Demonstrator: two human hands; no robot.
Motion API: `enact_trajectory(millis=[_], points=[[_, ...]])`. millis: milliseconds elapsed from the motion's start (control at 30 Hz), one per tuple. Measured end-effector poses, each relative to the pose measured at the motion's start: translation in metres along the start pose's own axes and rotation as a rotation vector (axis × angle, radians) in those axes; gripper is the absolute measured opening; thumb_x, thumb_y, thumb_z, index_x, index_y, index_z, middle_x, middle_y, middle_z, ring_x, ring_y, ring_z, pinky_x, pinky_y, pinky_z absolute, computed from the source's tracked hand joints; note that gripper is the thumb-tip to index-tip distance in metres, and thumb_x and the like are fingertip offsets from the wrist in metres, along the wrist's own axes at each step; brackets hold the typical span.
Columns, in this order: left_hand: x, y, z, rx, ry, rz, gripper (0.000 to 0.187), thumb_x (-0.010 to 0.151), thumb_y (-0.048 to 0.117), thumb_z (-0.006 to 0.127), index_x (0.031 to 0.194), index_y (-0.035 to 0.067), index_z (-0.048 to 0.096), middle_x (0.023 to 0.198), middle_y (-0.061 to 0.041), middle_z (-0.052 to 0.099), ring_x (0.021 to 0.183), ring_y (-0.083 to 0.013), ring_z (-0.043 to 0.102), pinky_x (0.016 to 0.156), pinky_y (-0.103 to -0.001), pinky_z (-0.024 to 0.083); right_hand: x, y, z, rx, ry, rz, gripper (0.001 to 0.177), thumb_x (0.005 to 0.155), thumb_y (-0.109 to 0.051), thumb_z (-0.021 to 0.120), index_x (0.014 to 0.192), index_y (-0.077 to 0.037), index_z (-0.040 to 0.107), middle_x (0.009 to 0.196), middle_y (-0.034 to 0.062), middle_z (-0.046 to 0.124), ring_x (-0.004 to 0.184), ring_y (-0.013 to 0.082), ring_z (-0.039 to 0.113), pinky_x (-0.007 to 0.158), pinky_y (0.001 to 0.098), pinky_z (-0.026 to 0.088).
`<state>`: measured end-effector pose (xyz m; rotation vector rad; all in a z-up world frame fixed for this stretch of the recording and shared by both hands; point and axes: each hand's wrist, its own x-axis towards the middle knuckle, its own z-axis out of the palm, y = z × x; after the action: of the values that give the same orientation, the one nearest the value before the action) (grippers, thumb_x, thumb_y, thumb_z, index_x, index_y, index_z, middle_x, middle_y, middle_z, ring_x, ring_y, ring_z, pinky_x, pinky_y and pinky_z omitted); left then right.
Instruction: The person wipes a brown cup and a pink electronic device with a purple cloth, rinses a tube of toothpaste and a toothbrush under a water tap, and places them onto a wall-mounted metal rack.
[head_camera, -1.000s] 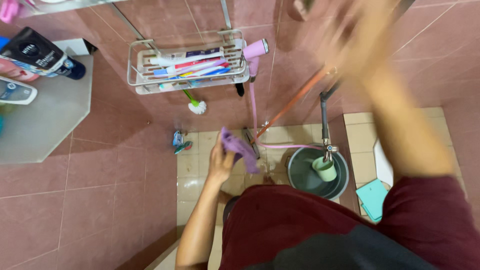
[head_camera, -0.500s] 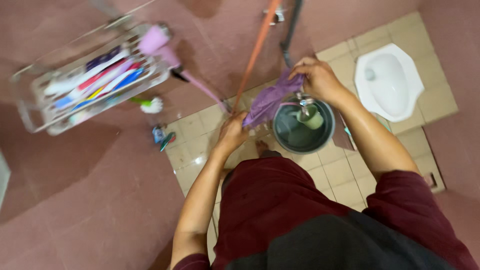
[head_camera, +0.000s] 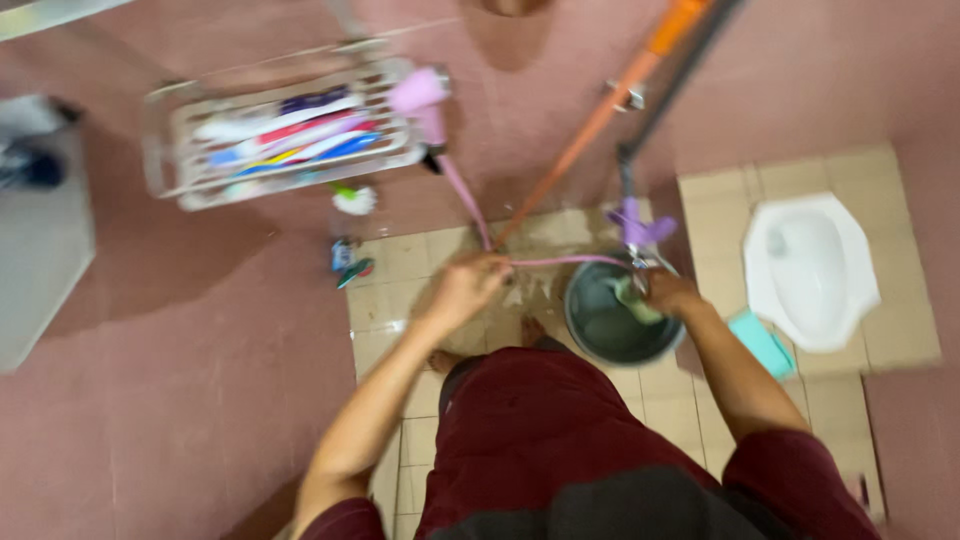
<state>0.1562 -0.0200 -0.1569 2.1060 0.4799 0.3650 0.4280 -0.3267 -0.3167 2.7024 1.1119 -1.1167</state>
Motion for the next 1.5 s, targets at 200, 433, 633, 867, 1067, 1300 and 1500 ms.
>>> enact_trajectory(millis=[200, 433, 633, 867, 1067, 1300, 1500], points=[[0.032, 0.083, -0.254, 0.561, 0.657, 0.309, 0.01, 0.108, 0.01, 0.073, 0.11, 0.001, 0.07, 0.101, -0.017, 0.072, 0.093, -0.031, 0.069, 0.081, -0.043, 0.055, 0.021, -0.045, -0.026, -0.188, -0.08, 0.115, 0.065, 0.092, -0.052, 0.069, 0.141, -0.009, 0.059, 0.133, 0.0184, 0.067, 0.124, 0.0359, 0.064, 0.101, 0.047, 0.053], [0.113, 0.094, -0.32, 0.587, 0.055, 0.008, 0.046, 0.087, 0.023, 0.077, 0.128, 0.005, 0.068, 0.114, -0.021, 0.072, 0.106, -0.035, 0.069, 0.094, -0.043, 0.051, -0.007, -0.163, -0.122, 0.226, 0.124, -0.508, 0.063, 0.089, -0.042, 0.071, 0.14, -0.007, 0.057, 0.127, 0.0209, 0.069, 0.118, 0.0363, 0.067, 0.1, 0.0454, 0.052], [0.132, 0.092, -0.311, 1.028, -0.041, -0.035, 0.031, 0.087, 0.017, 0.068, 0.117, 0.012, 0.074, 0.108, -0.024, 0.072, 0.097, -0.041, 0.068, 0.078, -0.052, 0.054, -0.052, -0.286, -0.234, 0.827, 0.401, -0.782, 0.056, 0.094, -0.028, 0.073, 0.143, -0.009, 0.052, 0.133, 0.0111, 0.064, 0.113, 0.0176, 0.065, 0.084, 0.0309, 0.057], [0.132, 0.06, -0.3, 1.184, 0.265, 0.253, 0.019, 0.09, 0.011, 0.069, 0.108, 0.016, 0.074, 0.099, -0.014, 0.074, 0.091, -0.0338, 0.073, 0.076, -0.047, 0.058, -0.019, -0.364, -0.256, 0.992, 0.695, -0.837, 0.023, 0.104, -0.02, 0.074, 0.122, -0.005, 0.069, 0.097, 0.0007, 0.067, 0.085, 0.0087, 0.058, 0.077, 0.0251, 0.049], [0.061, 0.107, -0.293, 0.637, 0.91, 0.465, 0.036, 0.08, -0.003, 0.076, 0.113, 0.006, 0.065, 0.098, -0.014, 0.07, 0.091, -0.0343, 0.071, 0.079, -0.044, 0.058, 0.001, -0.37, -0.235, 1.151, 0.975, -0.995, 0.017, 0.113, -0.019, 0.065, 0.117, -0.002, 0.063, 0.103, -0.0016, 0.063, 0.095, 0.0084, 0.057, 0.084, 0.0258, 0.049], [-0.065, 0.115, -0.248, -0.434, 1.249, 0.288, 0.049, 0.091, -0.007, 0.072, 0.135, 0.008, 0.054, 0.119, -0.007, 0.068, 0.106, -0.0167, 0.069, 0.092, -0.032, 0.06, -0.082, -0.365, -0.194, 1.221, 0.654, -1.201, 0.036, 0.121, -0.031, 0.056, 0.143, -0.003, 0.049, 0.112, -0.001, 0.057, 0.089, 0.0062, 0.047, 0.08, 0.0227, 0.043], [-0.156, 0.021, -0.185, -0.997, 1.249, -0.24, 0.046, 0.093, 0.009, 0.066, 0.138, 0.007, 0.055, 0.118, -0.009, 0.068, 0.101, -0.0226, 0.071, 0.071, -0.039, 0.066, -0.085, -0.401, -0.11, 0.52, 0.383, -1.119, 0.034, 0.089, -0.028, 0.084, 0.103, -0.006, 0.061, 0.089, 0.007, 0.065, 0.08, 0.0161, 0.063, 0.074, 0.032, 0.052]])
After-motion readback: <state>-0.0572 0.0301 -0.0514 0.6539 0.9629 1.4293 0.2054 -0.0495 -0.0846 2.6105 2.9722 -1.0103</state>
